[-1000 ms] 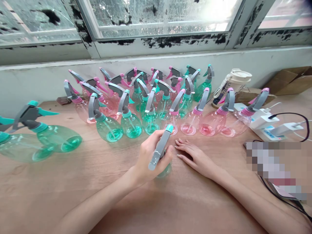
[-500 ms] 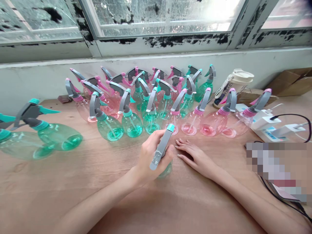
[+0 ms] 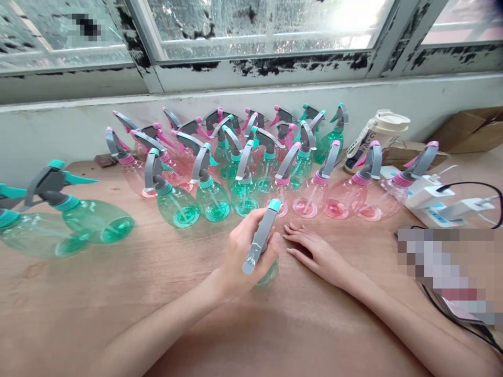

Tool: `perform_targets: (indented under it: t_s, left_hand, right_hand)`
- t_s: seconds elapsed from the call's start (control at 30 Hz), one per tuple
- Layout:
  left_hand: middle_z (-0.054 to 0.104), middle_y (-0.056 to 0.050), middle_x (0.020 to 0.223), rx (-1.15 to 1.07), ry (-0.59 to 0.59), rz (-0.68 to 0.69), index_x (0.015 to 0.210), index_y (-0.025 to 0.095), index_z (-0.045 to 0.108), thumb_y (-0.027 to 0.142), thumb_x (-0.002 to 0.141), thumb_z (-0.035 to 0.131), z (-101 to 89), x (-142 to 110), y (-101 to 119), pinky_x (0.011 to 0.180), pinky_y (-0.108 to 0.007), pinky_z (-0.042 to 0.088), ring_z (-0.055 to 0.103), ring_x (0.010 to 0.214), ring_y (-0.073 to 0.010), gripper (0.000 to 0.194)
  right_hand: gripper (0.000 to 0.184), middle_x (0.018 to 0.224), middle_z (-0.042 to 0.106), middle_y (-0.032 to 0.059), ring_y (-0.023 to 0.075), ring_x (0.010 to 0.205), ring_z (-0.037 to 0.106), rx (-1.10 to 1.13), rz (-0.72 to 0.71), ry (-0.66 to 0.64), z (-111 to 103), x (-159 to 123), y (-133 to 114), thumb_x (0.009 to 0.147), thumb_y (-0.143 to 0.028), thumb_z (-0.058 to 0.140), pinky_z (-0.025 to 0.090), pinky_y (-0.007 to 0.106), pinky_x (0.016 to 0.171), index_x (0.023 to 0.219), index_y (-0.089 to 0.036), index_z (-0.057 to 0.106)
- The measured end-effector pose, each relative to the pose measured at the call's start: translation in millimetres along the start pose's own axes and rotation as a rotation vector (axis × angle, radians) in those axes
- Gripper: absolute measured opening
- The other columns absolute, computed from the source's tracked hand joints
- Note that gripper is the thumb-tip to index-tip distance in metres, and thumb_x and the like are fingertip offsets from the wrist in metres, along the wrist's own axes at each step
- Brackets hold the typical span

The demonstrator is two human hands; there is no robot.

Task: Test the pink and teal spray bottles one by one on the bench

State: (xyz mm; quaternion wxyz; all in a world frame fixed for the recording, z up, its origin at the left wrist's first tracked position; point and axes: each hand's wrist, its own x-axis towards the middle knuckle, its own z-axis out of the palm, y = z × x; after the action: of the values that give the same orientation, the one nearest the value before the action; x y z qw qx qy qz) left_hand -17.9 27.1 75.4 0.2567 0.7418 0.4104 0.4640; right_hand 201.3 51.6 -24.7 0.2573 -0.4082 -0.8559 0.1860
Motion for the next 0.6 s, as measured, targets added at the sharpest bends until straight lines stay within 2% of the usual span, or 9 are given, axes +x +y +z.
perform_targets:
  t_s: [0.23,0.4,0.47,0.6]
  left_hand:
    - [0.064,-0.011,0.107,-0.021,-0.034,-0.007,0.115,0.017,0.056,0.022,0.090,0.054,-2.1,3.2,0.8,0.074,-0.031,0.054,0.066,0.081,-0.0168,0.025]
    - [0.064,-0.005,0.091,0.002,-0.023,0.004,0.090,0.018,0.055,0.021,0.087,0.059,-2.5,7.4,3.7,0.073,-0.029,0.053,0.065,0.080,-0.0166,0.006]
    - [0.062,-0.003,0.085,0.030,-0.030,-0.001,0.084,0.019,0.053,0.021,0.087,0.058,-2.9,8.8,4.6,0.070,-0.028,0.052,0.063,0.075,-0.0148,0.007]
    - [0.060,-0.002,0.080,0.019,-0.050,-0.002,0.095,0.019,0.057,0.026,0.090,0.056,-3.7,8.1,2.5,0.069,-0.030,0.051,0.061,0.075,-0.0165,0.009]
  right_hand:
    - [0.034,0.143,0.056,0.0092,0.0281,0.137,0.046,0.003,0.003,0.003,2.3,-1.4,1.6,0.098,-0.034,0.050,0.034,0.056,0.117,0.129,-0.023,0.059]
    - [0.032,0.141,0.059,0.0085,0.0279,0.137,0.047,0.022,0.002,0.006,2.1,-0.9,0.9,0.097,-0.033,0.052,0.035,0.055,0.116,0.127,-0.024,0.060]
    - [0.033,0.141,0.059,0.0084,0.0276,0.137,0.046,0.025,-0.001,0.000,1.6,-0.2,0.5,0.097,-0.033,0.052,0.035,0.054,0.116,0.128,-0.024,0.059]
    - [0.033,0.143,0.057,0.0096,0.0273,0.137,0.047,0.018,0.000,-0.004,1.6,0.4,0.8,0.097,-0.033,0.051,0.035,0.054,0.116,0.128,-0.023,0.059]
